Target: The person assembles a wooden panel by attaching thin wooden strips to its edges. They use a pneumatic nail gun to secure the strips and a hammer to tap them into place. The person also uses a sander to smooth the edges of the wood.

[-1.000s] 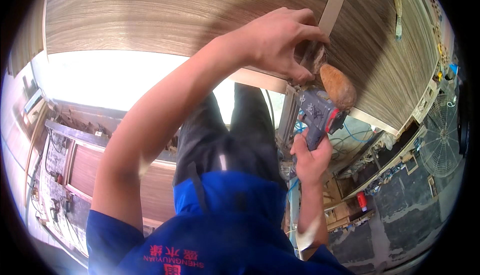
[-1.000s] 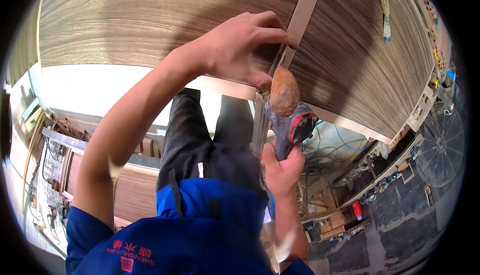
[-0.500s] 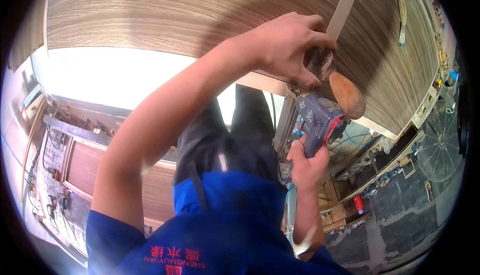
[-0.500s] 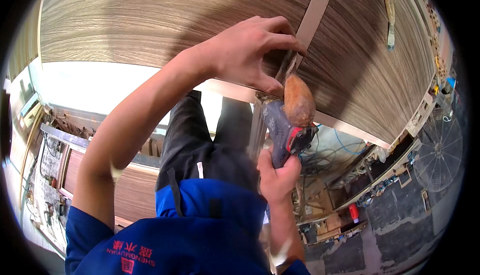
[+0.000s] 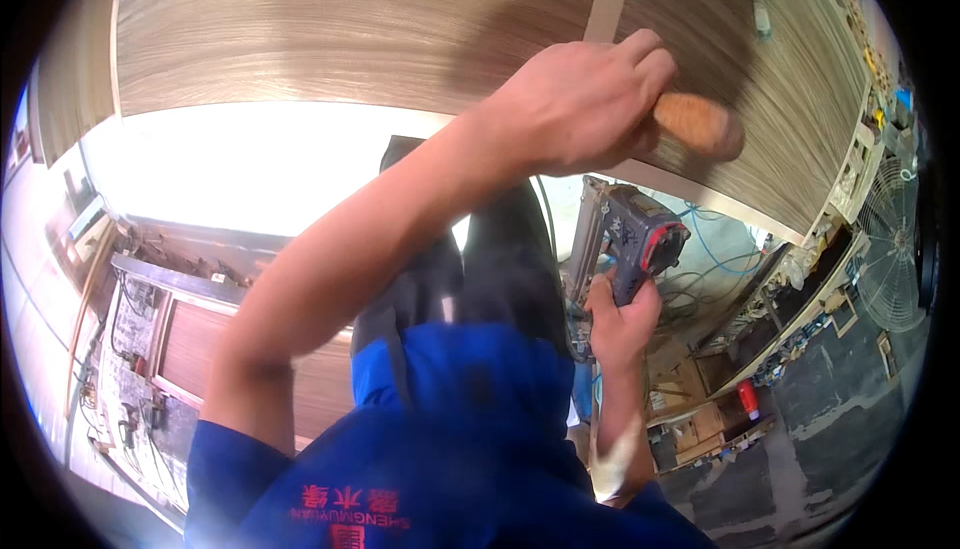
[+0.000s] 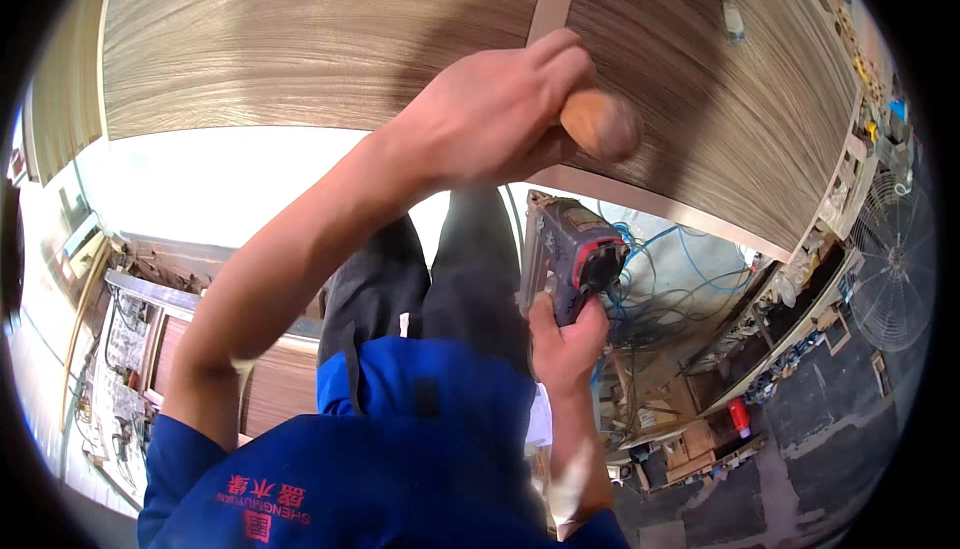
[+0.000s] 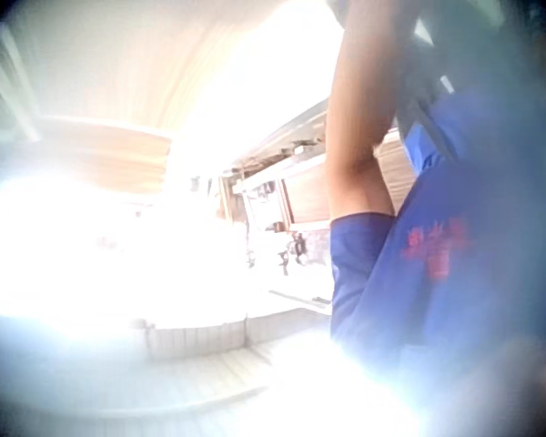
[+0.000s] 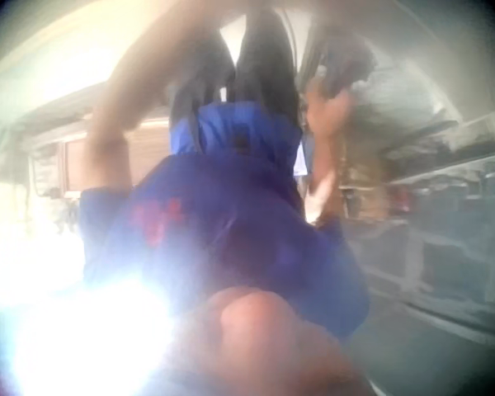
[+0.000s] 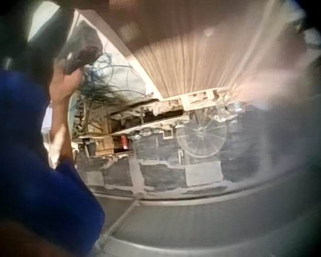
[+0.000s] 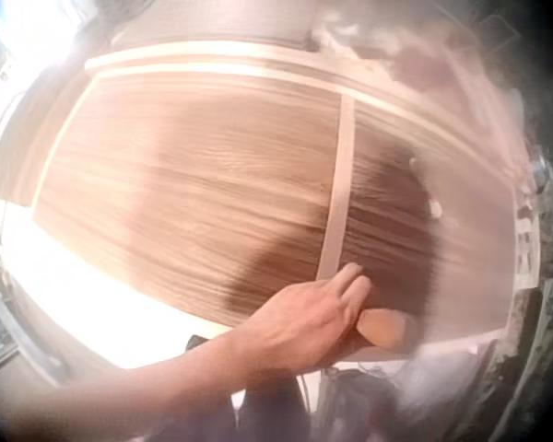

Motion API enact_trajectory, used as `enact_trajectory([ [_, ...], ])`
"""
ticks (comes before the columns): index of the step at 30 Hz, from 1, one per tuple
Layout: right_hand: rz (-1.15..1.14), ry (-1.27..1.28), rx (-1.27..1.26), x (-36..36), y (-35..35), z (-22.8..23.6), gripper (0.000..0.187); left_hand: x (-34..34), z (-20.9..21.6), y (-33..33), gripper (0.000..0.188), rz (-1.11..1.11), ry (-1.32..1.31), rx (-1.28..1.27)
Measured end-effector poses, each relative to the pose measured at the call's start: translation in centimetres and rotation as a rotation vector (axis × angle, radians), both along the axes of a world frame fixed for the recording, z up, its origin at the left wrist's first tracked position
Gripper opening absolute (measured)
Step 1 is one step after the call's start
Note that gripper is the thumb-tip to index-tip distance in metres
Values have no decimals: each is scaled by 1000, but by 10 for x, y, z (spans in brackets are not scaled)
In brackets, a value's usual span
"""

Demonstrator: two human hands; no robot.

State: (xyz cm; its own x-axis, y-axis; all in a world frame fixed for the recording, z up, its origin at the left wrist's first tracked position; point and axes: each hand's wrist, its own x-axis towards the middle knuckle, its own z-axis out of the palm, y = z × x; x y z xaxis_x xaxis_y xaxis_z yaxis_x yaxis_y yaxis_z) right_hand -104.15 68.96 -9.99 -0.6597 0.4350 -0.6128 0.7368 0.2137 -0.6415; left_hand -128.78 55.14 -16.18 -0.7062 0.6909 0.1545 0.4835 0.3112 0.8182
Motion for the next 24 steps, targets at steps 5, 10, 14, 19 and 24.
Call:
enact_trajectory([
  [5, 72, 81, 129, 8, 6, 4, 11, -2, 67, -96, 21, 492, -492, 239],
  [10, -86, 41, -135, -29, -36, 18, 21, 77, 22, -254, 32, 623, -522, 224],
  [14, 213, 133, -223, -93, -120, 2, 24, 150, 22, -365, 21, 1130, -899, 228],
  [19, 558, 117, -218, -190, -281, 3, 23, 150, -20, -470, 21, 1546, -986, 557],
  [24, 770, 177, -307, -282, -470, -21, 20, 73, -34, -566, 55, 1779, -987, 848],
])
